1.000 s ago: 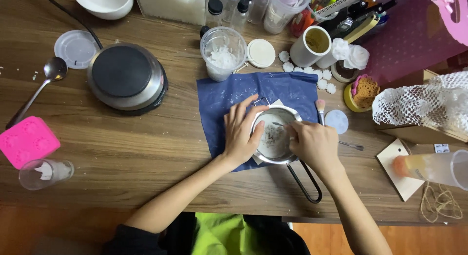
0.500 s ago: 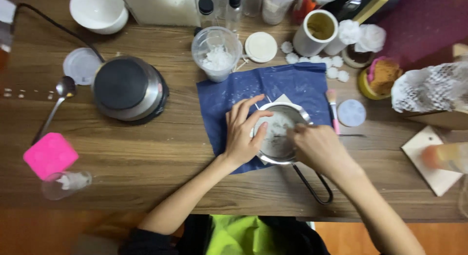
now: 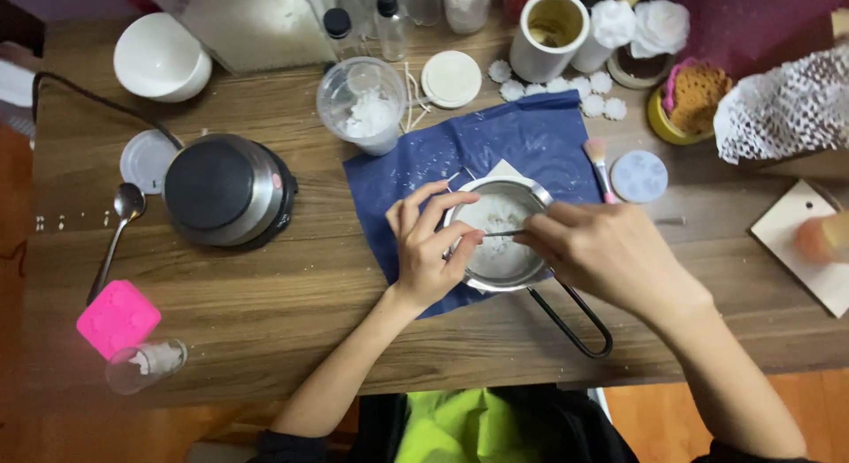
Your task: Crumbling solid wax into a small pot and stirring it with a tool on a workbench.
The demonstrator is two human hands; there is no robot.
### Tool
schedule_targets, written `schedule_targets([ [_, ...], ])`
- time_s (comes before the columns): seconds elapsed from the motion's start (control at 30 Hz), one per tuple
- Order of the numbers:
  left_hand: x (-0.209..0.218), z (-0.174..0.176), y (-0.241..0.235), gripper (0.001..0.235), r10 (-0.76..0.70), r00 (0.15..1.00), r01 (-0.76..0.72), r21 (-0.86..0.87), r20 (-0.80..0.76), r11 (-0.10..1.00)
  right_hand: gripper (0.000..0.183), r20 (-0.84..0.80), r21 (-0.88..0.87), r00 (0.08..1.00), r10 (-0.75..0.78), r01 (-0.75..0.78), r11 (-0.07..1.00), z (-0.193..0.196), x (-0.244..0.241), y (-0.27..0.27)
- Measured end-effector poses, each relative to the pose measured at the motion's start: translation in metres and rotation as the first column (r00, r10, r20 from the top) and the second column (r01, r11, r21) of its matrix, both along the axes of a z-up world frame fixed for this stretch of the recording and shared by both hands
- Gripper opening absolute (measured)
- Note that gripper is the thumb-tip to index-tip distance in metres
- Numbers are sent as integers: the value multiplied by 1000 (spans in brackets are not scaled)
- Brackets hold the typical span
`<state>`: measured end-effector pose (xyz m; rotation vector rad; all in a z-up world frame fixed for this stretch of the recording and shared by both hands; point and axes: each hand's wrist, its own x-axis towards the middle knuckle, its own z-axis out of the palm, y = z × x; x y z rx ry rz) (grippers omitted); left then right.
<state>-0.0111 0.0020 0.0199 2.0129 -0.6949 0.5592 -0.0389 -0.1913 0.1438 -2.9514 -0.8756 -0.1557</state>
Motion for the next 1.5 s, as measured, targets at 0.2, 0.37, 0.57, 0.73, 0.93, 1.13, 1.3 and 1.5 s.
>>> schedule_targets([
  [0.2, 5, -3, 2, 19, 52, 998, -52, 1, 21, 999, 3, 112, -176, 986, -121, 140, 974, -6, 4, -21],
  [0.37, 6, 5, 0, 10, 34, 997, -38, -50, -76, 998, 7, 127, -312, 983, -130, 164, 936, -52, 11, -27],
  [0.57, 7, 6, 0, 23, -58, 980, 39, -104, -190, 994, 14, 155, -377, 986, -58, 114, 919, -68, 16, -14],
  [0.73, 9, 5, -1, 26, -97, 967, 69, -125, -235, 990, 14, 48, -385, 998, -28, 44, 922, -69, 6, -15],
  [0.93, 8, 4, -2, 26, -83, 959, 58, -96, -272, 994, 21, 29, -424, 998, -58, 65, 903, -69, 10, -20],
  [1.13, 10, 2, -1, 26, -77, 967, 53, -103, -243, 993, 20, 161, -424, 987, 16, 54, 904, -74, 14, -16],
  [1.3, 9, -5, -2, 27, -78, 969, 51, -118, -234, 992, 13, -164, -457, 986, -27, -51, 888, -46, 0, -16],
  [1.5, 9, -7, -1, 27, -85, 971, 58, -122, -225, 991, 12, 49, -476, 998, -31, 51, 878, -50, 5, -14],
])
